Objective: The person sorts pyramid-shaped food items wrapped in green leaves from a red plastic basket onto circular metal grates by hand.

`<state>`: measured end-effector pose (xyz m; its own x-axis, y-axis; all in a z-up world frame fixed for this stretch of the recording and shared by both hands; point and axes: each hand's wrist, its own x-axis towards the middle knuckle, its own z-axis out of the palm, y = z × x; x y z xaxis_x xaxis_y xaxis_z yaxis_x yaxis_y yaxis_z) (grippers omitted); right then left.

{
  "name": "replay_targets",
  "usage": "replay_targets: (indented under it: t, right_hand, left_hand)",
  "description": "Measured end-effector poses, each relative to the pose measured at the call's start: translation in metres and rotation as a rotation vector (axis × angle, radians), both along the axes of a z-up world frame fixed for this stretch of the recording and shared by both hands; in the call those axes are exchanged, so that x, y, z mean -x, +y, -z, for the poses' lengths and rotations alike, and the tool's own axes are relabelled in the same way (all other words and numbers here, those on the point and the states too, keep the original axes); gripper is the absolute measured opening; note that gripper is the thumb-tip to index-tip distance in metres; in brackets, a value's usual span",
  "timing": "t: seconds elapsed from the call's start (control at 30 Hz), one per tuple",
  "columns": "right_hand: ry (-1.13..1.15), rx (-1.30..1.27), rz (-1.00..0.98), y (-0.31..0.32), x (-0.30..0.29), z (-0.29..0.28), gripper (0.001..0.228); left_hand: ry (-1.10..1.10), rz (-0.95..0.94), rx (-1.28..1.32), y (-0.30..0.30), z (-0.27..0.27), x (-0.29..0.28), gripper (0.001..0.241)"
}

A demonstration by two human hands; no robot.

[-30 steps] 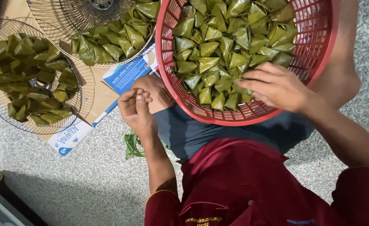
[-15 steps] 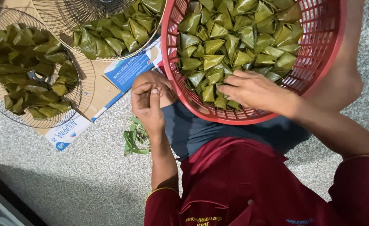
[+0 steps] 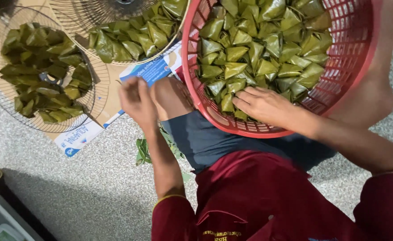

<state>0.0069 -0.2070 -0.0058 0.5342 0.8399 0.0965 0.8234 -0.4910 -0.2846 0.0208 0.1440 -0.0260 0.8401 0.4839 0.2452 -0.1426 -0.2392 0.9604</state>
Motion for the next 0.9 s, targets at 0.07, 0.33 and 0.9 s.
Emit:
replay_targets:
  t: [0.07, 0.33, 0.9]
  right_hand:
    - [0.069, -0.011, 0.012, 0.001, -0.001, -0.006, 0.017]
    - [0.206, 0.057, 0.121, 0.006, 0.007, -0.002, 0.048]
    - [0.396, -0.332, 0.584, -0.042, 0.021, -0.048, 0.034]
  left_hand:
    - [0.034, 0.031, -0.118, 0.02, 0.004, -0.031, 0.019]
    - [0.153, 0.341, -0.71, 0.008, 0.035, -0.169, 0.039]
    - [0.693, 0.649, -0.706, -0.031, 0.094, -0.27, 0.066]
